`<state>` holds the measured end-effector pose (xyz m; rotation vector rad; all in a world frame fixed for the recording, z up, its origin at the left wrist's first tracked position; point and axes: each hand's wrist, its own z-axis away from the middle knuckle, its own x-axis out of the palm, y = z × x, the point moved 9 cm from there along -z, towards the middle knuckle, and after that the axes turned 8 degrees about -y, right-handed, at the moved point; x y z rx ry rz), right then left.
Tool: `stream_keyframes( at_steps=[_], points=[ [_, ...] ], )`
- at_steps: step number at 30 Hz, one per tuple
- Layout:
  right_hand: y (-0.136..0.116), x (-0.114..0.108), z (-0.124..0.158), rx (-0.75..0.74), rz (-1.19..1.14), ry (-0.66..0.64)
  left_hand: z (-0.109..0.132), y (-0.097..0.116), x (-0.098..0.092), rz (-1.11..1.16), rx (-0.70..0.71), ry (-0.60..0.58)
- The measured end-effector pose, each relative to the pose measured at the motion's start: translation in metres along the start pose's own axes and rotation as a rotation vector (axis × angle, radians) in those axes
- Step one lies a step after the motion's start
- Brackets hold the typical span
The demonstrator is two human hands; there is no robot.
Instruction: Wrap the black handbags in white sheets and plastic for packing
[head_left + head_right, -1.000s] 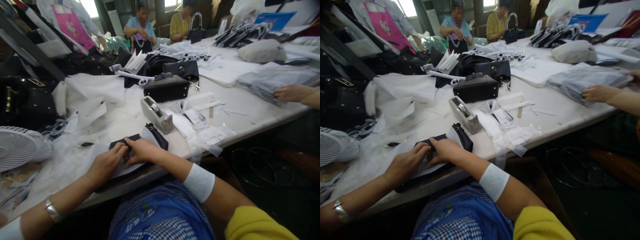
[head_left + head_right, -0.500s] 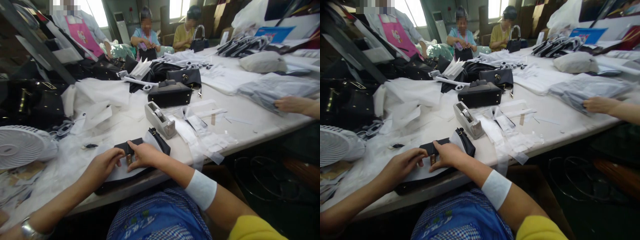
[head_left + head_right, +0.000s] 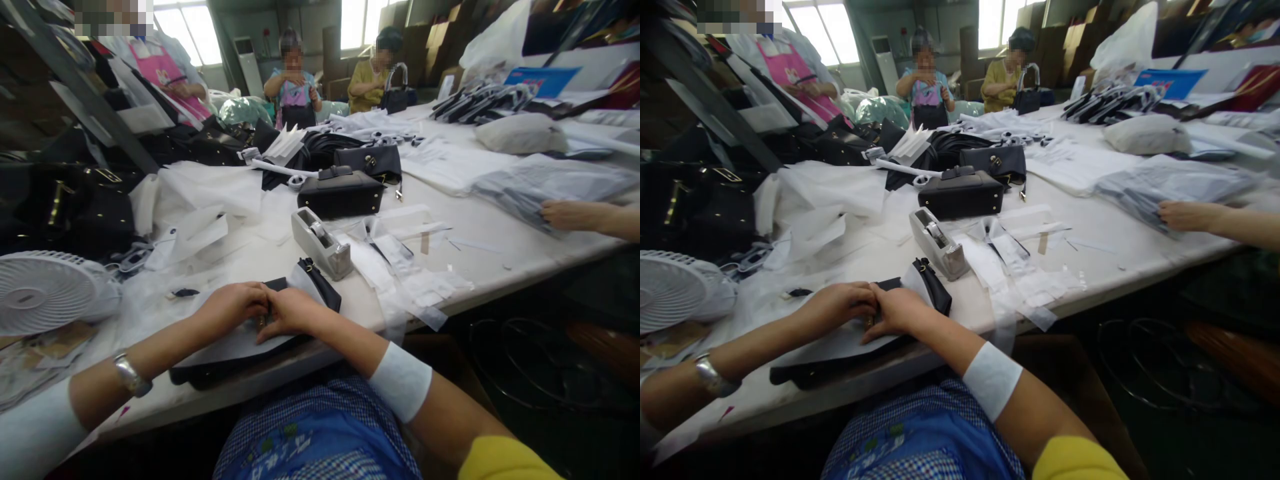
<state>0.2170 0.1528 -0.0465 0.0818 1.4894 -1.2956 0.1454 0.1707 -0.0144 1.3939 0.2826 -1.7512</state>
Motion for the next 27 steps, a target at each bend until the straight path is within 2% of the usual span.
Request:
stream_keyframes(
  at_steps=[4,9,17,27],
  points=[
    [0.000,0.001,-0.001,-0.014,-0.020,-0.008,0.014,0.006,0.005,-0.071,-0.043,0.057],
    [0.000,0.004,-0.002,-0.006,0.013,-0.036,0.024,0.002,0.013,-0.091,-0.084,0.082],
    [0.001,0.004,-0.002,-0.008,0.020,-0.025,0.032,0.006,0.021,-0.123,-0.065,0.075],
    [0.000,0.001,0.001,0.015,-0.012,-0.051,0.033,0.000,0.023,-0.084,-0.007,0.061]
  ],
)
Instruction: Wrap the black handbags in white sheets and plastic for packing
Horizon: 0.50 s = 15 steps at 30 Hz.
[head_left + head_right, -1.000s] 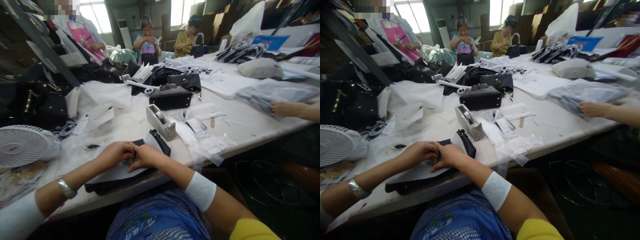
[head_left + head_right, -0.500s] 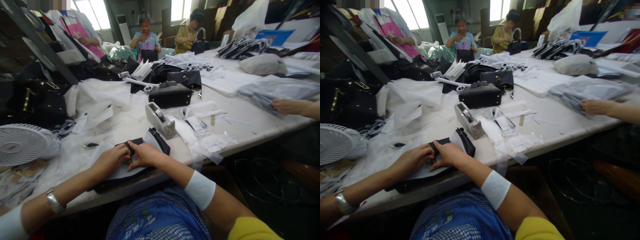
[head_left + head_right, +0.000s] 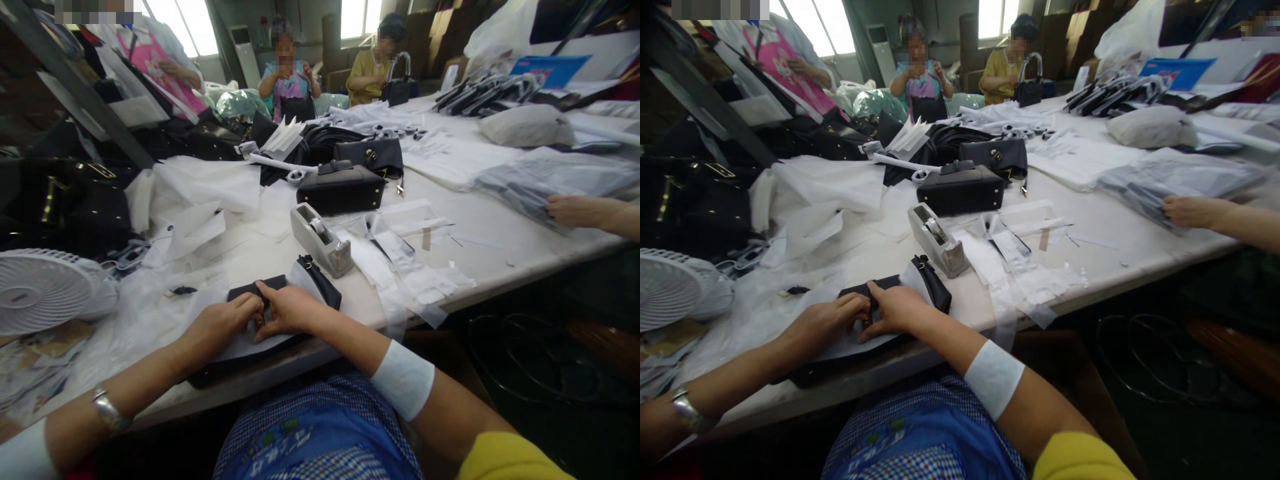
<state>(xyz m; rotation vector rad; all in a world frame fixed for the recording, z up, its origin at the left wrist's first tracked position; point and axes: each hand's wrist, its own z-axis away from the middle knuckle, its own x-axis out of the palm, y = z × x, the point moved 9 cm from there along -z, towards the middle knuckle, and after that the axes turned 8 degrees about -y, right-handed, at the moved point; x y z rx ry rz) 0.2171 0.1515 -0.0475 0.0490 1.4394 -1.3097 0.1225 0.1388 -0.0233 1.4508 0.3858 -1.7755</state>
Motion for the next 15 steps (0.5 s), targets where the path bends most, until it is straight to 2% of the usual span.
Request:
stream_keyframes(
  at_steps=[9,15],
  points=[
    [0.003,0.003,-0.004,-0.031,-0.002,0.023,-0.003,0.004,0.006,0.162,-0.032,-0.014],
    [0.004,0.006,-0.008,-0.060,0.021,0.028,0.013,0.015,0.012,0.362,-0.092,-0.063]
  ],
)
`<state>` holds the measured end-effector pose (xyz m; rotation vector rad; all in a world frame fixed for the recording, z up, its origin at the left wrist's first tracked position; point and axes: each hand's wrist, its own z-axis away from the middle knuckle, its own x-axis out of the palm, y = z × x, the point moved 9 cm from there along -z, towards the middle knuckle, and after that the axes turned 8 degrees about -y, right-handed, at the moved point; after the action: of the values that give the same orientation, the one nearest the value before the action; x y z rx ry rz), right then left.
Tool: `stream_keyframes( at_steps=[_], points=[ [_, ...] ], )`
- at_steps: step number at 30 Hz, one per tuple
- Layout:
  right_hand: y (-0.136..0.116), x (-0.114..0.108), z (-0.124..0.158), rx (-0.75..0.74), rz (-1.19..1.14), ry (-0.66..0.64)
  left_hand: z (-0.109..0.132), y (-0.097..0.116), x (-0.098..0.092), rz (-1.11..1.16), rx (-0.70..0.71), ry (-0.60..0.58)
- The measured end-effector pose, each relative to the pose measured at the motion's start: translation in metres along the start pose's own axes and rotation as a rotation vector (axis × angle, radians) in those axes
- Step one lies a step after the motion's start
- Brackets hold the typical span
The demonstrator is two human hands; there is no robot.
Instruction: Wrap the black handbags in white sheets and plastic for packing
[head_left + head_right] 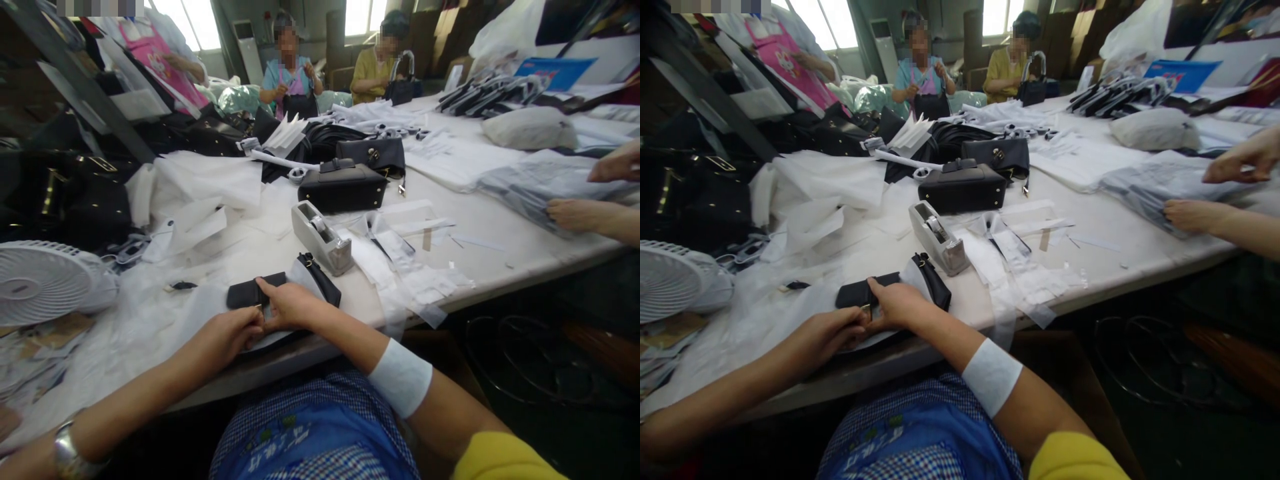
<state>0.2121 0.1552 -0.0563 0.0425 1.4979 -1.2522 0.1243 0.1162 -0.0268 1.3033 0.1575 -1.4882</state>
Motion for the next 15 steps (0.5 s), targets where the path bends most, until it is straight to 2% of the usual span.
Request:
stream_keyframes(
  at_steps=[4,7,9,11,13,15],
  points=[
    [-0.003,-0.002,0.003,0.000,-0.053,-0.045,0.034,0.011,-0.003,0.132,-0.044,-0.022],
    [-0.003,-0.004,0.005,0.026,-0.096,-0.064,0.074,0.002,0.002,0.386,-0.147,0.005],
    [-0.004,-0.004,0.006,0.035,-0.113,-0.069,0.103,-0.019,0.018,0.582,-0.216,0.066],
    [-0.004,-0.004,0.006,0.036,-0.124,-0.069,0.134,-0.054,0.043,0.634,-0.286,0.174],
    [-0.004,-0.003,0.006,0.037,-0.135,-0.066,0.161,-0.098,0.083,0.570,-0.368,0.209],
    [-0.004,-0.004,0.007,0.040,-0.146,-0.060,0.186,-0.137,0.122,0.365,-0.396,0.270]
  ],
)
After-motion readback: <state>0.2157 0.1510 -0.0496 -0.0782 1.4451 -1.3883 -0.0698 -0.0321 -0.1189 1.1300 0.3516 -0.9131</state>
